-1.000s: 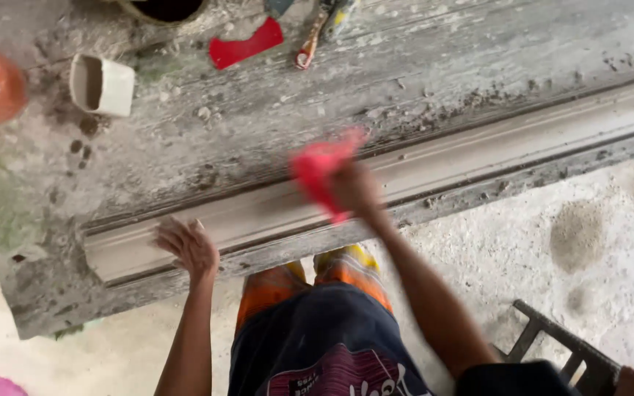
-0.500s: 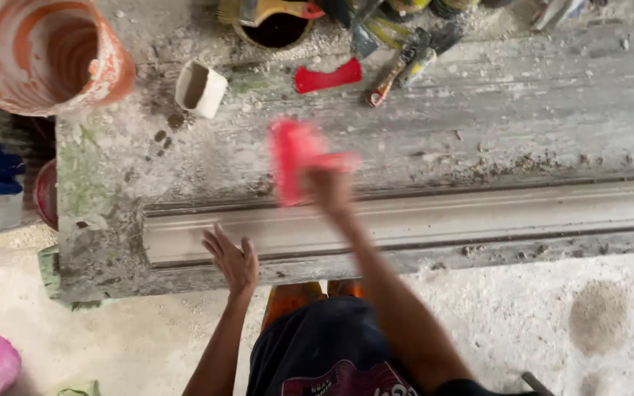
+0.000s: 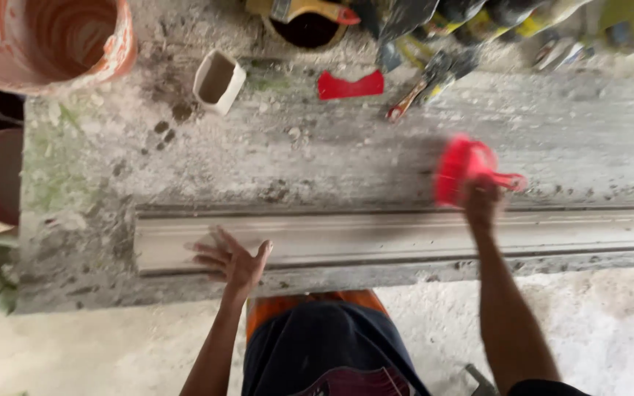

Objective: Cleaning and smoothing a plaster cornice using a scraper and a brush to remove excess material.

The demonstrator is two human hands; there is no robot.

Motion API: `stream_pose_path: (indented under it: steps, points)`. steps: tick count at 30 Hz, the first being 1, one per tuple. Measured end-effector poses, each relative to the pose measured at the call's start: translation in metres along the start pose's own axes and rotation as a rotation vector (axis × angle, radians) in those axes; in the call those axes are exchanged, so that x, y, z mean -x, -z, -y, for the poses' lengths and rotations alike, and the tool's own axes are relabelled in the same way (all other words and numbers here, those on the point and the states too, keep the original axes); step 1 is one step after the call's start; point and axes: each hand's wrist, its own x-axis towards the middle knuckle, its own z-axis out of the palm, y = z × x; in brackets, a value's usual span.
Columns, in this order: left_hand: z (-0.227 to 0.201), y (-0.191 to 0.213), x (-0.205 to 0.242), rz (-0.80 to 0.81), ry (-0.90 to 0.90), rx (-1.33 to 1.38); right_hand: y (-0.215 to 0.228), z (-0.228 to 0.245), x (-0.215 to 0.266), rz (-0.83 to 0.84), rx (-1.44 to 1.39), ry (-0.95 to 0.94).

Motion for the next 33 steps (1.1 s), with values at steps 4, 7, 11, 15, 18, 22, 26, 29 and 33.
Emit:
stream_pose_path:
  steps: [4,7,11,15,18,22,26,29,33]
  points:
    - [-0.019,0.006,0.005,0.095,0.163,-0.032,0.064,-0.109,-0.025,0.194,-0.962,-0.854]
    - [-0.023,0.009,0.003,0.071,0.159,-0.051,0.103,-0.072,-0.036,0.240,-1.235,-0.968]
    - [-0.041,0.010,0.009,-0.018,0.233,-0.045,0.225,0.092,-0.109,0.207,-1.700,-0.806]
    - [-0.052,0.000,0.019,-0.147,0.301,-0.067,0.203,0.045,-0.112,0.176,-2.083,-0.635]
    - [-0.087,-0.030,0.044,-0.203,0.195,-0.030,0.106,-0.051,-0.051,-0.009,-1.747,-0.655]
    - [-0.107,-0.134,0.067,-0.298,0.085,-0.082,-0.070,-0.199,0.057,-0.042,-1.356,-0.634]
    - [-0.027,-0.284,-0.004,-0.598,-0.208,-0.273,-0.247,-0.270,0.141,-0.119,-0.718,-0.779]
    - [-0.063,-0.289,-0.005,-0.453,-0.082,-0.214,-0.132,-0.206,0.122,-0.032,-1.520,-0.938]
    - [-0.113,-0.219,0.021,-0.254,0.096,-0.044,0.045,-0.029,0.003,0.039,-2.784,-1.004]
